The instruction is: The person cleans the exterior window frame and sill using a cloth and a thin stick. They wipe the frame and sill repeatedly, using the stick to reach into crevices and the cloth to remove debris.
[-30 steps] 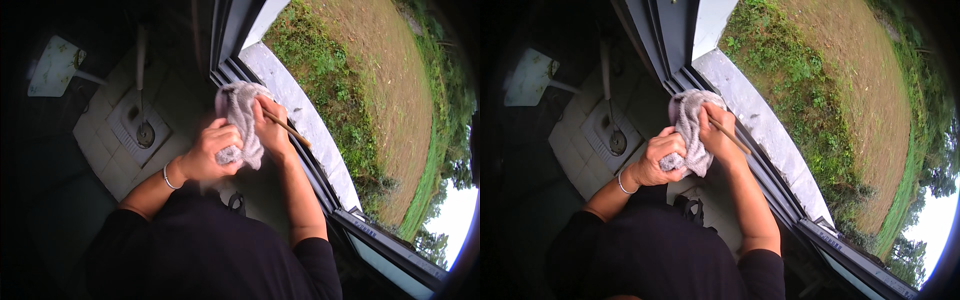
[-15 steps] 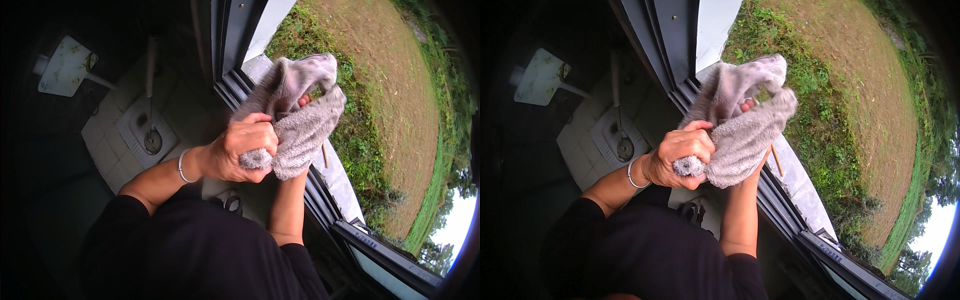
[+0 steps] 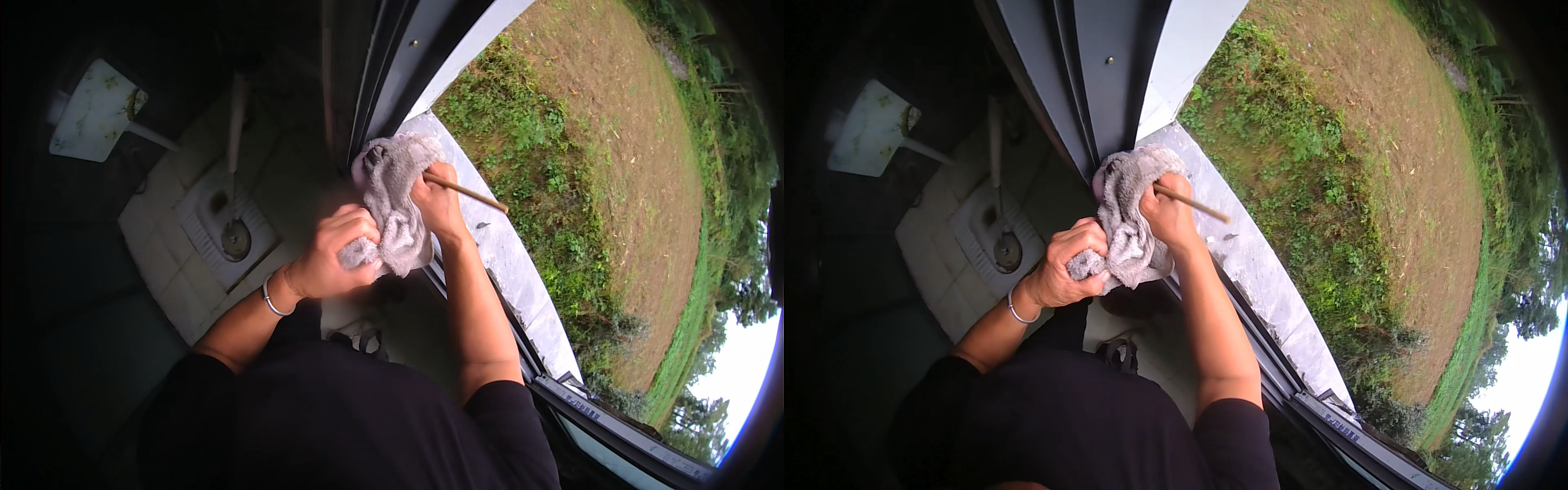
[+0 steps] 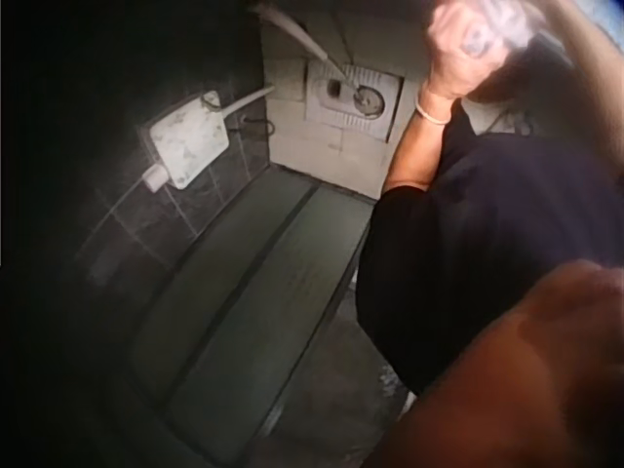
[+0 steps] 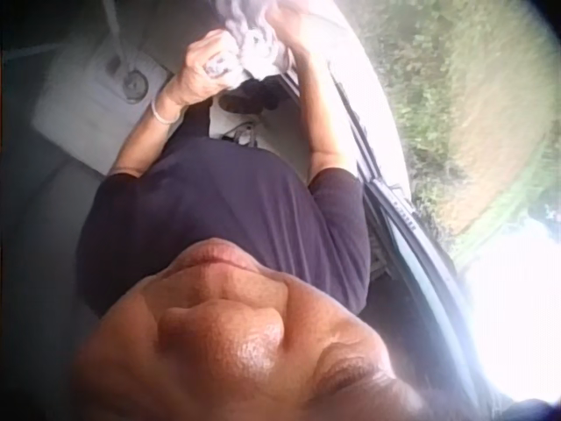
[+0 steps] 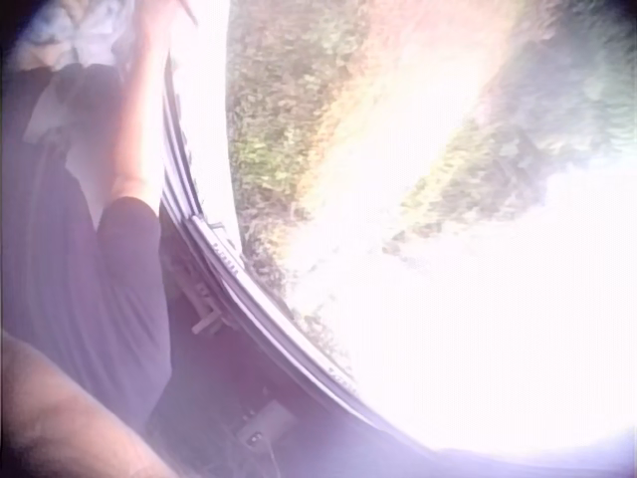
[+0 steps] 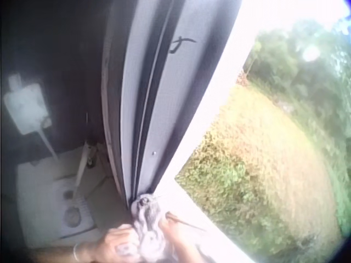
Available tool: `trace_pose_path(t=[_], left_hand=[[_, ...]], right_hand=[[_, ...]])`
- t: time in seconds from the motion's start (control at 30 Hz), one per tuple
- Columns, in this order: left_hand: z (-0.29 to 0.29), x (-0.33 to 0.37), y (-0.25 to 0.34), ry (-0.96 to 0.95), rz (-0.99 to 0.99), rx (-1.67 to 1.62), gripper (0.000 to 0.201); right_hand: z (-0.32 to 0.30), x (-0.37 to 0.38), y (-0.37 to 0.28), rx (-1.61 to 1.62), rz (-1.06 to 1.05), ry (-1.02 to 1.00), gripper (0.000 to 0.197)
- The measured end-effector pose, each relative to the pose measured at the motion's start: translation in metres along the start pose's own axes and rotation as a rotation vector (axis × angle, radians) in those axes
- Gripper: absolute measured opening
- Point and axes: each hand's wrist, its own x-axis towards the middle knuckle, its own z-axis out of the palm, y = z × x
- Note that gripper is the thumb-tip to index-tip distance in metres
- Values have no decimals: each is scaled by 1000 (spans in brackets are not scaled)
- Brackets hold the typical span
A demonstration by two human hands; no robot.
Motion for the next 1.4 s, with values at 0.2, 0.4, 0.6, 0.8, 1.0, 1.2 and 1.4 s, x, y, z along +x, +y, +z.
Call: trace_pose_path(t=[0.2,0.4,0.6,0.8,1.0,1.2,1.4], left_hand=[[5,11,1,59,-73,-92,22],[22,56,60,-116,257,-265,27],[19,17,38,-48,152,-161,23],[-7,-5,-2,102,-75,-25,22],[-15,1,1,141,-238,-175,20],[-6,154,45,76,507,-6,41],[97,279,118,-150,635,498,48]], right_hand=[[12,-22,4,832,475,286,29],[-36,-71,-31,1053,302,324,42],[-31,-67,-35,348,34,196,16],[27,-8,-2,-213,-128,168,10],[28,-17,-16,217,173,325,22],[-112,-39,-101,791,-325,514,31],[-188,-183,-141,336,-148,941,28]])
